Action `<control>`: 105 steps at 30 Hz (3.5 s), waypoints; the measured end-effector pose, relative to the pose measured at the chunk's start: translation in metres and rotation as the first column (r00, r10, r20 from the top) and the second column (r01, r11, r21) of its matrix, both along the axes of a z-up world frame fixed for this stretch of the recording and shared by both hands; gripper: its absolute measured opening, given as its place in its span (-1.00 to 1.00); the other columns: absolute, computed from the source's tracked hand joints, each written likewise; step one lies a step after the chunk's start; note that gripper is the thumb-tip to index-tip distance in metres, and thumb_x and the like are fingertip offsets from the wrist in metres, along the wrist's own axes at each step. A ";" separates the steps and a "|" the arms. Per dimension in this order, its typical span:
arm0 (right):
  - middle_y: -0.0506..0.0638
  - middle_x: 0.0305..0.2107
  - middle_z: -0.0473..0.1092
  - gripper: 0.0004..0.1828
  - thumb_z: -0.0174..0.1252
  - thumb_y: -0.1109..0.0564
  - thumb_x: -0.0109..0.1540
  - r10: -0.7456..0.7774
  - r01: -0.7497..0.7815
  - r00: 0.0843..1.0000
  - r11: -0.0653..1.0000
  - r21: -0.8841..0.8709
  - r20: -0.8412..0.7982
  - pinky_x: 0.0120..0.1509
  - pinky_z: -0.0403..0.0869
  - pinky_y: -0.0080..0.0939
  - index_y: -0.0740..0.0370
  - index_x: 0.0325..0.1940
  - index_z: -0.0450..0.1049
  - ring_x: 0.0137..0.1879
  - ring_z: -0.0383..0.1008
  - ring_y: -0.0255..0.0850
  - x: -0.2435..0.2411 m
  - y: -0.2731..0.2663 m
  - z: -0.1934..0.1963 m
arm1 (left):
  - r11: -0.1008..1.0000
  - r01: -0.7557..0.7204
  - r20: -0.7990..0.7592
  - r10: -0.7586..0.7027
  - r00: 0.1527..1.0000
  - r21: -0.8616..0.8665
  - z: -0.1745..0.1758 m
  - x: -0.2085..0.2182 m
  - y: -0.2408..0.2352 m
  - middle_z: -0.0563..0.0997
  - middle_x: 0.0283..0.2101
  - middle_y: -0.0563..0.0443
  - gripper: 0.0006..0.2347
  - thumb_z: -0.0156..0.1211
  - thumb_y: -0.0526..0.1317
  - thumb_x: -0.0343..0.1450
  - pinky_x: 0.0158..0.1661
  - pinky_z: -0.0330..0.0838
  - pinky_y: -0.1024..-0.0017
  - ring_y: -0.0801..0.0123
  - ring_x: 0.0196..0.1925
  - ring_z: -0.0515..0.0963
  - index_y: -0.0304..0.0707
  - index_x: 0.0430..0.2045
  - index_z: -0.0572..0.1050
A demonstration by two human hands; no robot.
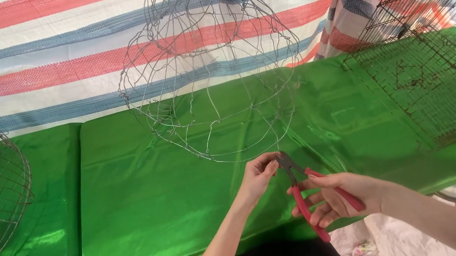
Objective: Assembling a wire cage by manually twisting wire and using pliers to secure the joints.
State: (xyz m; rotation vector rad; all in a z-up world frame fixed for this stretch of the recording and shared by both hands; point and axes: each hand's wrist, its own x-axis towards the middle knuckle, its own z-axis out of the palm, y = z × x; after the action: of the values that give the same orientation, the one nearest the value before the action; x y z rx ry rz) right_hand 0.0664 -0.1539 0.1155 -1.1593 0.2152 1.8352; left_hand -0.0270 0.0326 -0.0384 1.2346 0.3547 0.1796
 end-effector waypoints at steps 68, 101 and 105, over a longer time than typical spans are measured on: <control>0.25 -0.45 0.45 -0.60 -0.18 -0.05 0.47 -0.116 0.197 0.925 0.961 0.194 -0.363 -0.81 0.22 -0.48 0.38 -0.07 0.33 -0.81 0.11 -0.45 -0.012 0.020 -0.078 | 0.999 -0.011 0.282 0.020 0.959 -0.031 0.001 -0.028 0.009 0.62 0.10 0.02 -0.74 0.04 -0.09 0.55 0.36 0.25 0.13 0.28 0.23 0.54 -0.16 0.02 0.55; -0.06 0.22 0.21 -0.40 0.03 -0.10 0.33 0.442 -0.425 -0.460 0.652 -0.628 0.770 0.10 0.63 0.21 -0.15 0.44 0.07 0.08 0.59 0.05 0.047 0.037 -0.065 | 0.940 -0.173 0.182 0.123 0.976 0.295 0.001 -0.033 -0.010 0.56 -0.54 0.03 -0.78 -0.13 -0.29 0.60 -0.36 0.43 0.47 0.43 -0.47 0.52 -0.29 -0.08 0.54; 0.02 0.13 0.24 -0.38 0.10 0.12 0.29 0.299 -0.520 -0.501 0.645 -0.559 0.812 0.04 0.66 0.18 -0.03 0.42 0.09 0.02 0.60 0.16 0.059 0.051 -0.051 | 0.929 -0.153 0.197 0.089 0.976 0.337 0.027 -0.033 -0.004 0.49 -0.61 0.02 -0.79 -0.18 -0.32 0.59 -0.39 0.47 0.39 0.41 -0.51 0.48 -0.33 -0.20 0.50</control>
State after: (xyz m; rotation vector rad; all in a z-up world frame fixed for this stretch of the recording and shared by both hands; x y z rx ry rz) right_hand 0.1249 -0.1024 0.0648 -2.4926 -1.7309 0.6457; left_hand -0.0601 0.0289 -0.0114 1.5374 0.2479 0.4747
